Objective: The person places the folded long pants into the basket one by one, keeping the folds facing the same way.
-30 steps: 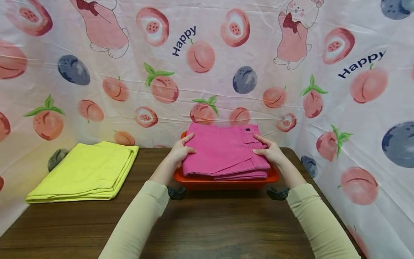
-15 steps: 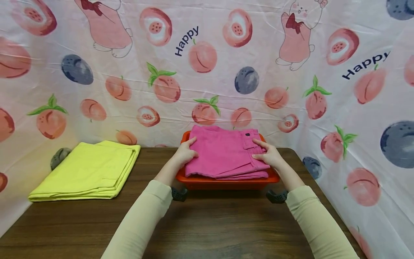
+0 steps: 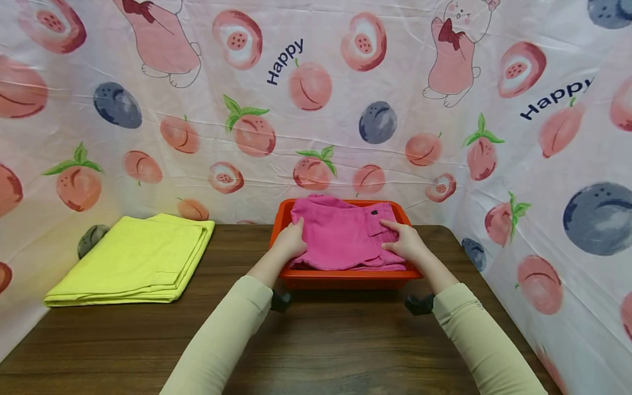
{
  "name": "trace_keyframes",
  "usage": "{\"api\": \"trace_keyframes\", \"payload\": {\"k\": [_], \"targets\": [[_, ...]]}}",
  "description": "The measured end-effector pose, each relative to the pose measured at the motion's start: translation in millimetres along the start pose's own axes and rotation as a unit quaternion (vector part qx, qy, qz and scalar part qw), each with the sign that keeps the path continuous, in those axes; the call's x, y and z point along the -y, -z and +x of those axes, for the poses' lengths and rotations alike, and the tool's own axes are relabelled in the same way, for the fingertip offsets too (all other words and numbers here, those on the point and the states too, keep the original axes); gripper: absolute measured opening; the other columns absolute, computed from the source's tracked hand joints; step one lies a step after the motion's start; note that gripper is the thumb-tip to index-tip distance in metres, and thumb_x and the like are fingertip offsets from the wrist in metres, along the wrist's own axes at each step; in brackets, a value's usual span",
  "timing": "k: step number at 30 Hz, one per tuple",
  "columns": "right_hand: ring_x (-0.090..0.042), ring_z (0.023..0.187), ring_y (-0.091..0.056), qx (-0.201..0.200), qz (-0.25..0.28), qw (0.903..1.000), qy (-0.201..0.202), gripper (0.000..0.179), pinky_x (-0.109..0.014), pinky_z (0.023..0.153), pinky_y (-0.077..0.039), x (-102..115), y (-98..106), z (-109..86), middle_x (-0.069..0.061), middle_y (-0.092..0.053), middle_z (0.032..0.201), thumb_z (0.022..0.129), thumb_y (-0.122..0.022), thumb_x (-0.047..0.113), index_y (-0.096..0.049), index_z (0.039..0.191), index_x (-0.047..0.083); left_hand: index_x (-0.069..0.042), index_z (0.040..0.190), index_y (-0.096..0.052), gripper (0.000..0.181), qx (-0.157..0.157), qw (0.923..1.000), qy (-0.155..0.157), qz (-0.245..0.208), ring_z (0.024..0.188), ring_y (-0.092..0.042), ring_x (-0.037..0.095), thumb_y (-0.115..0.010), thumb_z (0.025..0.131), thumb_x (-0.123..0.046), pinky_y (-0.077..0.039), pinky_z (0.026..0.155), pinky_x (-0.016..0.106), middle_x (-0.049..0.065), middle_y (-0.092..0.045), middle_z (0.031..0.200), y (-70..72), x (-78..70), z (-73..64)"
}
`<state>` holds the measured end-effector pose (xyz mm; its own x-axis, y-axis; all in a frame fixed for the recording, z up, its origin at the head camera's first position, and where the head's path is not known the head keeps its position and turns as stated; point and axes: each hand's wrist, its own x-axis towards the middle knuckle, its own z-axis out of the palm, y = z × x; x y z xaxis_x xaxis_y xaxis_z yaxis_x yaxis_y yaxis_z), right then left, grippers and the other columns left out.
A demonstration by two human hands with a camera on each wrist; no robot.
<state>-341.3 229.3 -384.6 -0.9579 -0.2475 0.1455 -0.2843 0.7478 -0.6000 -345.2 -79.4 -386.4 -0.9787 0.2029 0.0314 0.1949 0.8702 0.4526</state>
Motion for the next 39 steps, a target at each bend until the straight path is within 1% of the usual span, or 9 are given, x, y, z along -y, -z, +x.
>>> {"api": "trace_keyframes", "payload": {"k": [3,9,14,18,22,25,28,32,39], "targets": [[-0.043,0.124,-0.044,-0.002,-0.034,0.9991,0.024,0.062,-0.055,0.101,-0.035,0,-3,-0.1,-0.025,-0.05,0.135,0.082,-0.074,0.006,-0.05,0.14,0.006,0.006,0.149,-0.021,0.073,0.01,0.9991,0.013,0.038,0.132,-0.036,0.04,-0.058,0.087,-0.009,-0.031,0.107,0.046,0.032,-0.033,0.144,-6.4,-2.0,0.4],[-0.041,0.12,-0.049,0.003,-0.084,0.9953,0.048,0.063,-0.051,0.1,-0.038,-1,-9,0.6,-0.026,-0.053,0.13,0.08,-0.075,0.005,-0.051,0.138,0.002,0.001,0.152,-0.014,0.07,0.047,0.9934,0.051,0.092,0.118,-0.05,0.041,-0.053,0.095,-0.013,-0.043,0.095,0.05,0.036,-0.024,0.146,-14.2,-8.6,-2.5],[-0.043,0.121,-0.048,0.027,-0.117,0.9923,0.028,0.064,-0.051,0.101,-0.036,3,-10,-0.6,-0.027,-0.052,0.131,0.081,-0.075,0.007,-0.049,0.139,0.001,0.0,0.152,-0.014,0.064,0.055,0.9892,0.064,0.12,0.106,-0.057,0.042,-0.046,0.099,-0.014,-0.047,0.089,0.05,0.039,-0.018,0.147,-19.3,-12.1,-9.6],[-0.044,0.12,-0.045,0.047,-0.141,0.9889,0.002,0.063,-0.053,0.101,-0.036,8,-11,-2.5,-0.03,-0.051,0.13,0.082,-0.073,0.009,-0.048,0.139,0.0,0.001,0.152,-0.015,0.062,0.053,0.989,0.068,0.12,0.092,-0.061,0.038,-0.046,0.099,-0.012,-0.05,0.082,0.046,0.039,-0.002,0.15,-20.7,-13.7,-14.9],[-0.045,0.118,-0.045,0.056,-0.152,0.9865,-0.024,0.063,-0.054,0.098,-0.039,13,-12,-5.1,-0.035,-0.041,0.132,0.083,-0.072,0.01,-0.046,0.14,0.0,0.003,0.15,-0.019,0.06,0.048,0.9897,0.062,0.119,0.106,-0.055,0.041,-0.046,0.098,-0.011,-0.05,0.084,0.046,0.028,0.012,0.154,-20.3,-15.8,-18.6],[-0.048,0.124,-0.04,0.068,-0.163,0.9838,-0.029,0.063,-0.054,0.099,-0.038,14,-13,-6.8,-0.039,-0.024,0.143,0.085,-0.07,0.01,-0.044,0.142,0.0,0.003,0.15,-0.018,0.058,0.042,0.9903,0.061,0.117,0.123,-0.043,0.042,-0.041,0.101,-0.015,-0.046,0.091,0.048,0.019,0.005,0.158,-19.8,-16.8,-20.8],[-0.049,0.128,-0.036,0.086,-0.186,0.9785,-0.02,0.063,-0.055,0.1,-0.036,15,-15,-8.8,-0.037,-0.013,0.149,0.088,-0.068,0.012,-0.041,0.143,-0.001,0.003,0.151,-0.015,0.056,0.046,0.9905,0.066,0.112,0.128,-0.038,0.041,-0.034,0.103,-0.019,-0.043,0.095,0.049,0.015,-0.008,0.159,-19.9,-16.7,-23.2],[-0.054,0.127,-0.033,0.096,-0.219,0.971,0.002,0.061,-0.059,0.102,-0.031,15,-18,-11.8,-0.033,-0.021,0.149,0.091,-0.064,0.014,-0.039,0.143,-0.003,0.007,0.148,-0.021,0.056,0.054,0.9874,0.06,0.136,0.134,-0.03,0.041,-0.036,0.103,-0.022,-0.041,0.098,0.049,0.019,-0.019,0.156,-21.5,-15.3,-25.7],[-0.055,0.135,-0.013,0.06,-0.236,0.9693,0.037,0.065,-0.06,0.108,-0.017,11,-21,-18.6,-0.035,-0.028,0.145,0.091,-0.065,0.031,-0.043,0.14,-0.007,0.008,0.137,-0.046,0.068,0.039,0.9771,-0.005,0.209,0.139,-0.013,0.047,-0.049,0.096,-0.046,-0.047,0.092,0.046,0.029,-0.027,0.149,-23.2,-12.5,-28.0]]}}
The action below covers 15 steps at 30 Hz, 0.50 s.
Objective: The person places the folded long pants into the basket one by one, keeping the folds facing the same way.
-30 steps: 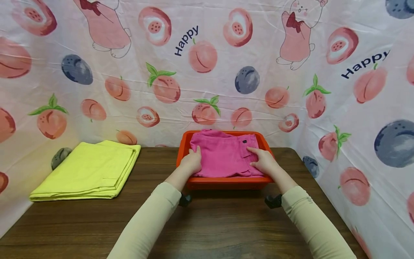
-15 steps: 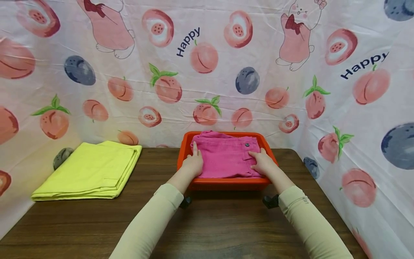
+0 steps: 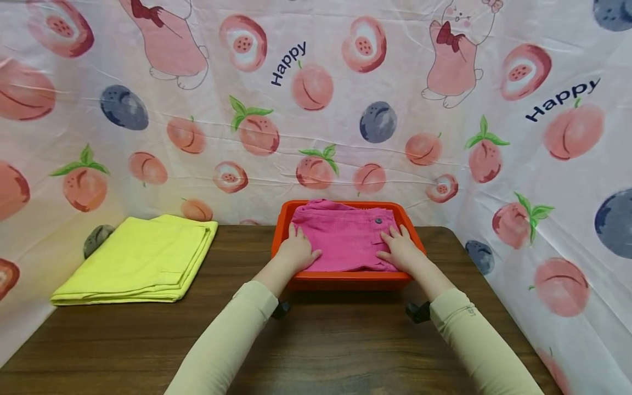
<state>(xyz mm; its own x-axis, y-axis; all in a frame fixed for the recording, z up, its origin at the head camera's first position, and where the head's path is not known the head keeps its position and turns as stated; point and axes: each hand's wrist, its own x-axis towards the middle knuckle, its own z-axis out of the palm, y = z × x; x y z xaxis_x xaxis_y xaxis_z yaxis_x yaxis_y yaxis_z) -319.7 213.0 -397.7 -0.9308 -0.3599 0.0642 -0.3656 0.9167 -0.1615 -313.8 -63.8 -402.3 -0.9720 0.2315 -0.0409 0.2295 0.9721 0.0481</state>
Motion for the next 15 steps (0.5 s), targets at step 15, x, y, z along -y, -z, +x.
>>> {"api": "trace_keyframes", "payload": {"k": [15], "targets": [[-0.038,0.142,-0.01,0.034,0.076,0.9953,0.05,0.103,-0.052,0.111,-0.016,-8.3,4.1,0.0,-0.024,-0.018,0.154,0.078,-0.065,0.063,-0.029,0.147,-0.003,0.004,0.146,-0.032,0.104,0.028,0.998,-0.031,-0.047,0.137,-0.028,0.038,-0.047,0.08,-0.075,-0.016,0.112,0.048,0.024,-0.033,0.148,-2.4,3.8,7.8]]}}
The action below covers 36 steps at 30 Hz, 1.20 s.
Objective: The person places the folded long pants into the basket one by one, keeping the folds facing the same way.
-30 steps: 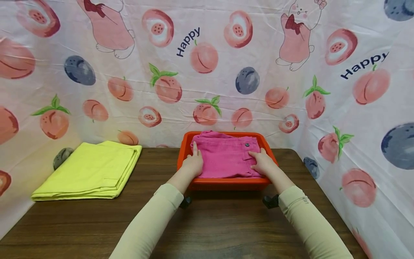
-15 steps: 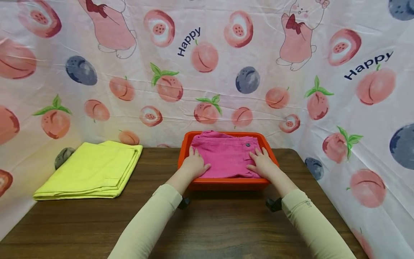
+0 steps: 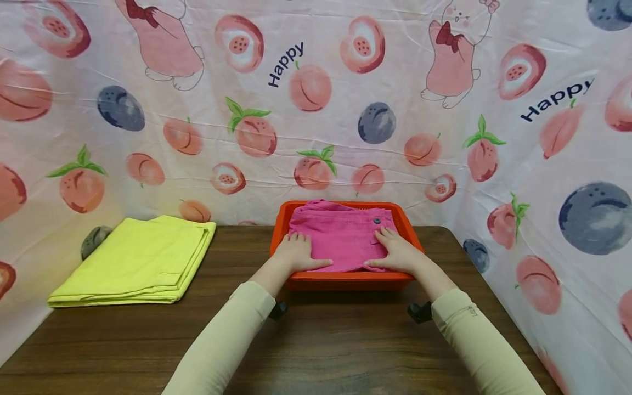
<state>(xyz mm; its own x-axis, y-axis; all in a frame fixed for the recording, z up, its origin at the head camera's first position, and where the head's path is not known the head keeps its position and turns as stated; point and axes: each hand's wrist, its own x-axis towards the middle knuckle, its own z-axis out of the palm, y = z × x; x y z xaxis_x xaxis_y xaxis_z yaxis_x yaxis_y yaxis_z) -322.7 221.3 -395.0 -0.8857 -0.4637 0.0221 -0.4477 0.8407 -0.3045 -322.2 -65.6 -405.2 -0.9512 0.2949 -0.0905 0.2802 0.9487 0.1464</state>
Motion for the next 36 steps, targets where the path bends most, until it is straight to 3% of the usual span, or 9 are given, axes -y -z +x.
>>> {"api": "trace_keyframes", "payload": {"k": [4,9,17,25,31,36], "targets": [[-0.04,0.142,-0.007,0.028,-0.012,0.9995,0.004,0.108,-0.053,0.111,-0.015,-5,0,6.4,-0.026,-0.015,0.154,0.076,-0.066,0.064,-0.025,0.148,-0.006,0.003,0.15,-0.023,0.109,0.037,0.9991,0.021,0.001,0.141,-0.018,0.038,-0.046,0.079,-0.077,-0.012,0.113,0.047,0.024,-0.021,0.153,2.6,-2.9,2.4],[-0.042,0.142,-0.004,0.052,-0.019,0.9985,0.003,0.11,-0.054,0.111,-0.013,-6,2,8.6,-0.027,-0.011,0.155,0.077,-0.065,0.063,-0.02,0.149,-0.006,0.002,0.151,-0.02,0.11,0.056,0.9979,0.034,0.002,0.142,-0.014,0.037,-0.047,0.078,-0.077,-0.01,0.114,0.047,0.023,-0.017,0.155,3.9,-5.3,2.7],[-0.046,0.14,0.0,0.09,-0.023,0.9956,-0.015,0.104,-0.06,0.109,-0.013,-6,3,10.0,-0.026,-0.003,0.156,0.077,-0.065,0.064,-0.021,0.153,0.007,-0.01,0.154,-0.019,0.101,0.085,0.9958,0.033,0.014,0.142,-0.01,0.038,-0.045,0.08,-0.075,-0.006,0.114,0.049,0.023,-0.012,0.156,5.2,-7.3,0.7],[-0.052,0.138,0.0,0.114,-0.036,0.9918,-0.047,0.101,-0.064,0.106,-0.015,-2,5,11.8,-0.023,-0.001,0.157,0.078,-0.067,0.062,-0.021,0.154,0.013,-0.017,0.154,-0.021,0.104,0.096,0.9943,0.035,0.03,0.143,-0.008,0.039,-0.049,0.076,-0.078,-0.003,0.112,0.053,0.024,-0.012,0.155,2.4,-5.5,8.3],[-0.053,0.137,0.0,0.115,-0.045,0.9915,-0.042,0.101,-0.065,0.105,-0.014,0,4,12.4,-0.024,-0.001,0.157,0.079,-0.067,0.061,-0.021,0.154,0.012,-0.017,0.154,-0.022,0.109,0.1,0.9935,0.038,0.04,0.142,-0.008,0.041,-0.048,0.071,-0.083,-0.002,0.112,0.054,0.024,-0.013,0.155,-3.9,-1.3,13.9],[-0.051,0.138,0.002,0.103,-0.032,0.9936,-0.032,0.102,-0.064,0.106,-0.013,-4,5,9.9,-0.024,-0.001,0.156,0.078,-0.067,0.062,-0.021,0.153,0.01,-0.014,0.153,-0.023,0.105,0.091,0.9947,0.025,0.04,0.142,-0.011,0.038,-0.045,0.076,-0.081,-0.003,0.112,0.053,0.024,-0.016,0.155,-0.3,-4.2,9.1]]}}
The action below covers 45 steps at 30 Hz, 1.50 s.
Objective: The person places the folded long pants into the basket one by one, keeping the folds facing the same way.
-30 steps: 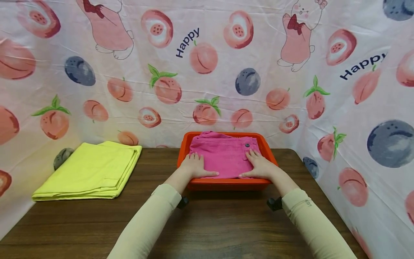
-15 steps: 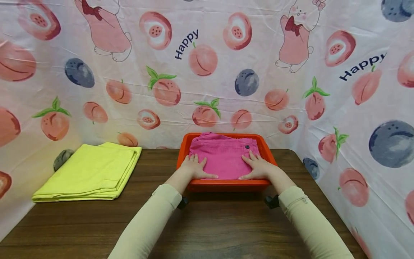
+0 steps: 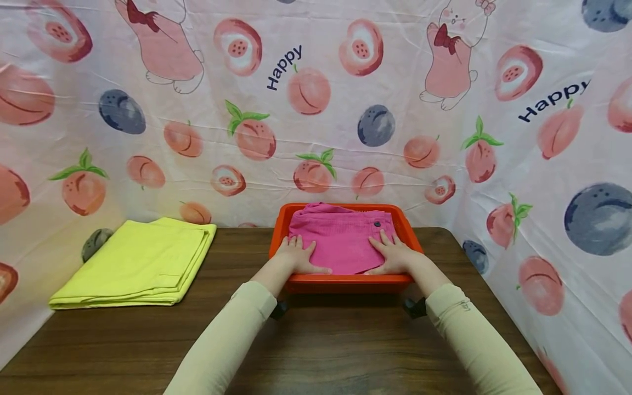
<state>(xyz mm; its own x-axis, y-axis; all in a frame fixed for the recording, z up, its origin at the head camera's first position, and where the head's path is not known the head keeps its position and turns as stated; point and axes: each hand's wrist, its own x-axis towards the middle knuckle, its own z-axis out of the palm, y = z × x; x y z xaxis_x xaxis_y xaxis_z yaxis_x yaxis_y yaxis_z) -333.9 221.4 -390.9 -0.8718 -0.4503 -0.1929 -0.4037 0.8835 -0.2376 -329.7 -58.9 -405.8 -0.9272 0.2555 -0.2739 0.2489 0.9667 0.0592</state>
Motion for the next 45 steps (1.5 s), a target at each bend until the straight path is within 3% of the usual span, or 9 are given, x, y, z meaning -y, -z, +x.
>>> {"api": "trace_keyframes", "payload": {"k": [5,12,14,19,23,27,33,39,45], "targets": [[-0.049,0.139,0.002,-0.016,0.022,0.9996,0.011,0.102,-0.064,0.106,-0.013,-3,0,-4.1,-0.024,-0.004,0.156,0.077,-0.065,0.065,-0.024,0.153,0.01,-0.013,0.153,-0.025,0.091,-0.022,0.9993,-0.023,-0.02,0.142,-0.014,0.036,-0.042,0.086,-0.072,-0.005,0.113,0.052,0.02,-0.02,0.155,3.4,-2.1,-6.5],[-0.046,0.14,-0.001,-0.009,0.067,0.9972,0.032,0.093,-0.061,0.109,-0.011,-3,11,-10.4,-0.026,-0.008,0.155,0.082,-0.066,0.056,-0.027,0.151,0.007,-0.005,0.15,-0.031,0.077,-0.032,0.9879,-0.067,-0.136,0.14,-0.021,0.037,-0.052,0.093,-0.052,-0.015,0.112,0.052,0.022,-0.029,0.151,21.5,4.5,-9.5],[-0.046,0.14,-0.005,-0.015,0.074,0.9961,0.046,0.09,-0.06,0.109,-0.013,-3,17,-10.1,-0.028,-0.011,0.154,0.085,-0.066,0.051,-0.027,0.151,0.004,-0.005,0.15,-0.03,0.076,-0.031,0.9856,-0.073,-0.149,0.141,-0.02,0.035,-0.054,0.093,-0.049,-0.017,0.112,0.049,0.021,-0.027,0.152,28.2,6.8,-9.6],[-0.04,0.14,-0.017,-0.034,0.082,0.9942,0.062,0.081,-0.054,0.11,-0.018,-1,36,-5.7,-0.026,-0.021,0.153,0.089,-0.066,0.039,-0.027,0.15,0.001,-0.004,0.148,-0.033,0.071,-0.063,0.9883,-0.083,-0.112,0.14,-0.023,0.033,-0.056,0.094,-0.043,-0.022,0.111,0.047,0.019,-0.03,0.151,43.4,7.6,-6.6],[-0.037,0.136,-0.03,-0.035,0.085,0.9944,0.051,0.073,-0.052,0.109,-0.023,2,47,0.0,-0.023,-0.035,0.148,0.092,-0.063,0.034,-0.031,0.148,-0.001,-0.005,0.146,-0.039,0.064,-0.085,0.9913,-0.07,-0.072,0.138,-0.029,0.031,-0.056,0.095,-0.039,-0.027,0.107,0.052,0.015,-0.033,0.151,48.9,5.7,1.7],[-0.038,0.133,-0.035,-0.035,0.092,0.9943,0.042,0.067,-0.052,0.108,-0.026,4,54,8.7,-0.022,-0.041,0.144,0.095,-0.06,0.03,-0.033,0.146,-0.003,-0.008,0.147,-0.04,0.062,-0.094,0.9926,-0.051,-0.057,0.14,-0.023,0.032,-0.057,0.095,-0.038,-0.022,0.106,0.06,0.012,-0.029,0.154,53.5,3.0,9.2],[-0.04,0.133,-0.033,-0.051,0.109,0.9916,0.047,0.065,-0.052,0.108,-0.025,5,56,22.6,-0.026,-0.04,0.143,0.096,-0.058,0.028,-0.032,0.147,-0.003,-0.009,0.15,-0.033,0.068,-0.085,0.9941,-0.035,-0.057,0.143,-0.011,0.032,-0.058,0.093,-0.038,-0.012,0.107,0.064,0.01,-0.021,0.157,58.6,-2.5,14.2],[-0.039,0.137,-0.027,-0.046,0.112,0.9922,0.03,0.067,-0.05,0.11,-0.021,5,58,30.7,-0.026,-0.032,0.148,0.096,-0.057,0.03,-0.03,0.146,-0.006,-0.011,0.152,-0.029,0.072,-0.072,0.9949,-0.016,-0.068,0.144,-0.008,0.033,-0.058,0.093,-0.04,-0.007,0.107,0.065,0.009,-0.02,0.157,69.3,-5.8,16.3],[-0.039,0.14,-0.02,-0.041,0.108,0.9933,0.011,0.067,-0.048,0.112,-0.018,4,57,39.9,-0.028,-0.021,0.152,0.097,-0.054,0.032,-0.028,0.147,-0.006,-0.013,0.152,-0.027,0.069,-0.057,0.9929,-0.027,-0.101,0.144,-0.007,0.031,-0.055,0.095,-0.039,-0.005,0.107,0.066,0.007,-0.018,0.158,75.5,-5.1,19.7]]}}
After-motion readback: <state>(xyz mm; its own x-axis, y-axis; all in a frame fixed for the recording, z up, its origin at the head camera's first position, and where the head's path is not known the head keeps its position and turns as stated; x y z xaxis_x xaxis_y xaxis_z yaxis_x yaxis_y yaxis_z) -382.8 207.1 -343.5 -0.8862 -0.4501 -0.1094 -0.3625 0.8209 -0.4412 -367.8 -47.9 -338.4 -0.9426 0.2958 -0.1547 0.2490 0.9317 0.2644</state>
